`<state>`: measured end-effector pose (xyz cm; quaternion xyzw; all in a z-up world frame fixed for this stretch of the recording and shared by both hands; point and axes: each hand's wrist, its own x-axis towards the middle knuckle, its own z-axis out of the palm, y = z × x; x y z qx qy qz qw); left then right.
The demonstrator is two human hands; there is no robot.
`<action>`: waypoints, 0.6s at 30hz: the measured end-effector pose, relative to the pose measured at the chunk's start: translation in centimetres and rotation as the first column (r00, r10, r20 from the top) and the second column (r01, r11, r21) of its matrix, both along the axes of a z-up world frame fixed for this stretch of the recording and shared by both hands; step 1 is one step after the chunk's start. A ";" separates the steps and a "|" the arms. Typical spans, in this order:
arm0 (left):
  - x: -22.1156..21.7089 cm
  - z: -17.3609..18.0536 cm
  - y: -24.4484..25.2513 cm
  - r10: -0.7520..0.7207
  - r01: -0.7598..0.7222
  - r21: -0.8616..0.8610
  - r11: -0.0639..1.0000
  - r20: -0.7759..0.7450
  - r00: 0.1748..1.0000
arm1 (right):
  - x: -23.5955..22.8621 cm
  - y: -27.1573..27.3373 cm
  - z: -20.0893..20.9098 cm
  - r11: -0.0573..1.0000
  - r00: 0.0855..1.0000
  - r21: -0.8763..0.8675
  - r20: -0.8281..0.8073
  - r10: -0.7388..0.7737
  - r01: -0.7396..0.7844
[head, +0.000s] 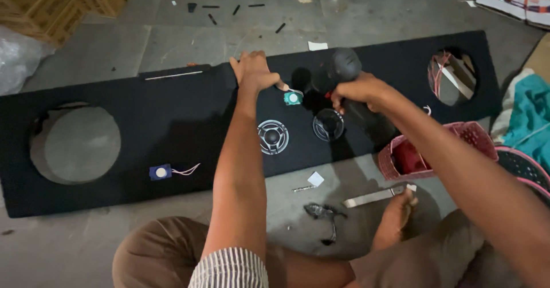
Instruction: The person uses a cordless drill to fasten small electronic components onto a black panel. They position each component, align it, and drive screws to secure it in place.
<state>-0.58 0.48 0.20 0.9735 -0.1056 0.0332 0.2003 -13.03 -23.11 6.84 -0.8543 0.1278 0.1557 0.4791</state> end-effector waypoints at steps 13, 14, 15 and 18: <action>0.1 0.1 -0.2 -0.008 0.008 0.012 1.000 0.026 1.000 | -1.5 -3.2 0.7 0.974 0.995 0.223 0.073 -0.060 0.043; 0.1 0.0 -0.2 -0.005 0.004 0.018 1.000 0.023 1.000 | -2.0 -3.8 0.6 0.967 0.993 0.249 0.083 -0.079 0.056; 0.1 0.0 -0.2 -0.001 0.000 0.025 1.000 0.020 1.000 | -2.8 -4.5 0.4 0.959 0.991 0.276 0.093 -0.098 0.069; 0.0 0.1 -0.2 0.000 0.000 0.023 1.000 0.016 1.000 | -4.5 -6.3 -1.0 0.907 0.975 0.378 0.039 -0.219 0.189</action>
